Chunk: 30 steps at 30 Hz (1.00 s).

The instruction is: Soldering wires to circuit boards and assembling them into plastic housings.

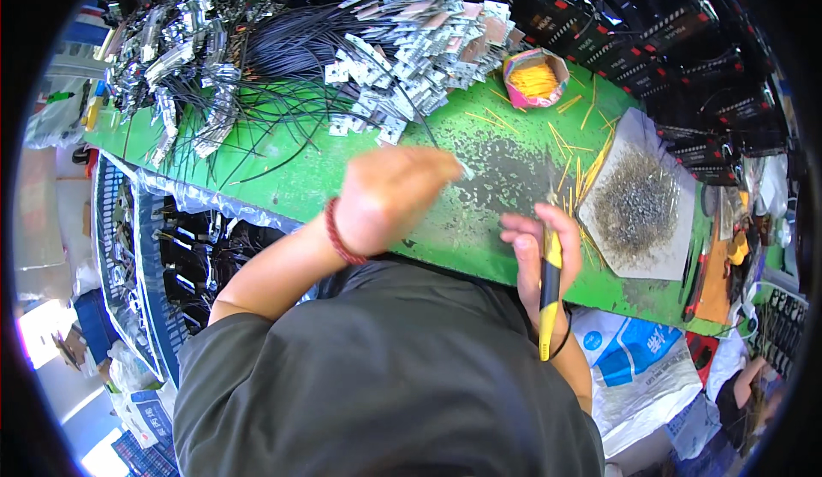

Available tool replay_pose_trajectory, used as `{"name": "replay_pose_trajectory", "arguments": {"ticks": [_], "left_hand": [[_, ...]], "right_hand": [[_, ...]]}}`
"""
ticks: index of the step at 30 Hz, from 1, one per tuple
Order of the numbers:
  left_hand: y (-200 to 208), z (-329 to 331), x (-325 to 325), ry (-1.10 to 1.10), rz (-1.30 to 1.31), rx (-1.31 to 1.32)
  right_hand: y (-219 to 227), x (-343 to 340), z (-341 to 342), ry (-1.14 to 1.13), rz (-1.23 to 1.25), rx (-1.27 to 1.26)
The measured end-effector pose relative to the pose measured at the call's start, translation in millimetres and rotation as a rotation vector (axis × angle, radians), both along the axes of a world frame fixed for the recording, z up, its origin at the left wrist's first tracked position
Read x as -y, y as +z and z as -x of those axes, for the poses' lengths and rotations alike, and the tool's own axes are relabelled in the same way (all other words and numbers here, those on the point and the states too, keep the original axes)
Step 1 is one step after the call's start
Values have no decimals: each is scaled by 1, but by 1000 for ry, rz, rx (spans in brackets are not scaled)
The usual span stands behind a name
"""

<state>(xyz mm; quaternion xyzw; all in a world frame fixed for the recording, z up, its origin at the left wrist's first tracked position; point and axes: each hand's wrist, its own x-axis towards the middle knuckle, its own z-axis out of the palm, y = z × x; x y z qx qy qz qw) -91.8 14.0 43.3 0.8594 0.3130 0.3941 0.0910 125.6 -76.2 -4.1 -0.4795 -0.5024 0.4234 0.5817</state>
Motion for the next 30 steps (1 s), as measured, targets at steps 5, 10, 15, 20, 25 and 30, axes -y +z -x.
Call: {"name": "replay_pose_trajectory", "arguments": {"ticks": [5, 10, 15, 20, 25, 30], "left_hand": [[-26, -36, 22, -128, 46, 103], [-25, -43, 32, -238, 105, 39], [-24, -50, 38, -283, 221, 134], [-5, -26, 27, -129, 521, -54], [10, 14, 28, 60, 613, -138], [-6, 29, 12, 140, 561, -322]], "right_hand": [[8, -8, 11, -50, 159, -167], [1, 4, 0, -18, 141, -331], [5, 5, 1, -79, 56, -298], [8, 12, -22, -4, -112, 37], [-3, -3, -46, -67, 26, 176], [-7, -14, -29, -32, -91, 461]]}}
